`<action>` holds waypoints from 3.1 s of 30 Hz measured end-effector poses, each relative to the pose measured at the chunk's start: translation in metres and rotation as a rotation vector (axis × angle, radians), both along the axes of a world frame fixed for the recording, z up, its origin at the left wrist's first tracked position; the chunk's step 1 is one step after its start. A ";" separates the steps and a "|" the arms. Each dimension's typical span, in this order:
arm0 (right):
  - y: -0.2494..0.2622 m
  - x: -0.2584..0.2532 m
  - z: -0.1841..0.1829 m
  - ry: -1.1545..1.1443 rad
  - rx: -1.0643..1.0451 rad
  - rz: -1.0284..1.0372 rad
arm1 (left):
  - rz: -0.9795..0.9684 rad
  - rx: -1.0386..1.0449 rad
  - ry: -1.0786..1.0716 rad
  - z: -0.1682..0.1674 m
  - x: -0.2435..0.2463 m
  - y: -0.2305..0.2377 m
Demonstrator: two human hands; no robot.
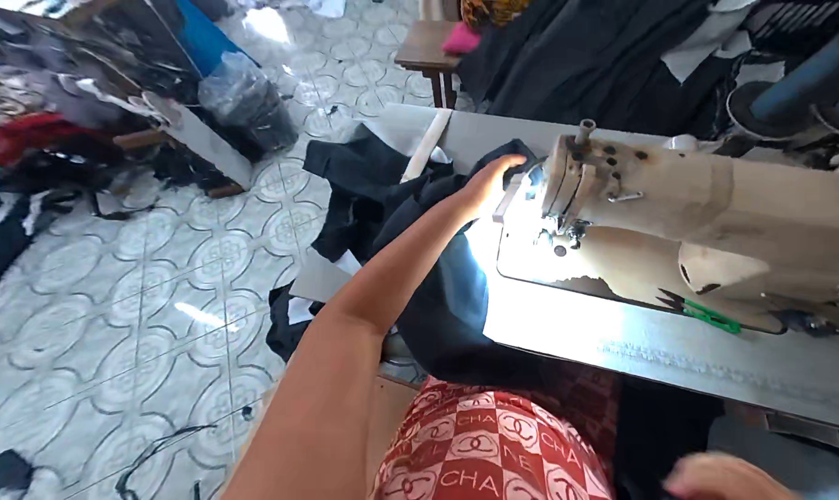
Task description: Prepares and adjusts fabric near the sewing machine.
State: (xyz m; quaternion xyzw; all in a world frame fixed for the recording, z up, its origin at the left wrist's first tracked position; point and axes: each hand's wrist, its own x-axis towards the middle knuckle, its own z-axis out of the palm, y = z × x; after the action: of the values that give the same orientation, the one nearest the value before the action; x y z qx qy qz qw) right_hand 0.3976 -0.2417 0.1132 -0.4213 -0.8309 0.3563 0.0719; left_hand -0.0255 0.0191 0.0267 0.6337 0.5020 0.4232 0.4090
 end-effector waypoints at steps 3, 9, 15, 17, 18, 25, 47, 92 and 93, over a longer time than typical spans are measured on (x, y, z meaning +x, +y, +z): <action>0.011 -0.123 -0.014 0.352 -0.001 0.455 | -0.099 0.166 0.485 0.032 -0.027 -0.039; -0.021 -0.277 -0.032 0.585 0.013 1.137 | 0.121 0.258 0.609 0.055 -0.094 -0.129; 0.009 -0.277 -0.042 0.695 0.271 0.722 | 0.457 0.155 0.627 0.042 -0.135 -0.190; 0.028 -0.270 -0.050 0.656 0.231 0.549 | 0.535 0.097 0.720 0.040 -0.139 -0.201; 0.039 -0.265 -0.056 0.579 0.236 0.419 | 0.563 0.087 0.781 0.042 -0.138 -0.205; 0.056 -0.271 -0.116 0.092 0.273 0.215 | 0.556 -0.308 0.859 0.049 -0.092 -0.208; 0.064 -0.148 -0.096 0.397 -0.129 0.028 | -0.306 0.539 0.679 0.001 0.015 -0.189; 0.058 -0.144 -0.123 -0.268 0.576 -0.532 | 0.077 0.271 0.740 -0.070 0.074 -0.199; 0.059 -0.147 -0.124 -0.270 0.587 -0.533 | 0.080 0.273 0.739 -0.070 0.074 -0.199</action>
State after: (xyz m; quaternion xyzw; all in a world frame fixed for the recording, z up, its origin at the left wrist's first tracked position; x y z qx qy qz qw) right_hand 0.2504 -0.1824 -0.0112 -0.6263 -0.7609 0.0148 0.1691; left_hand 0.0483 -0.1796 -0.0430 0.7720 0.5785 0.2452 0.0960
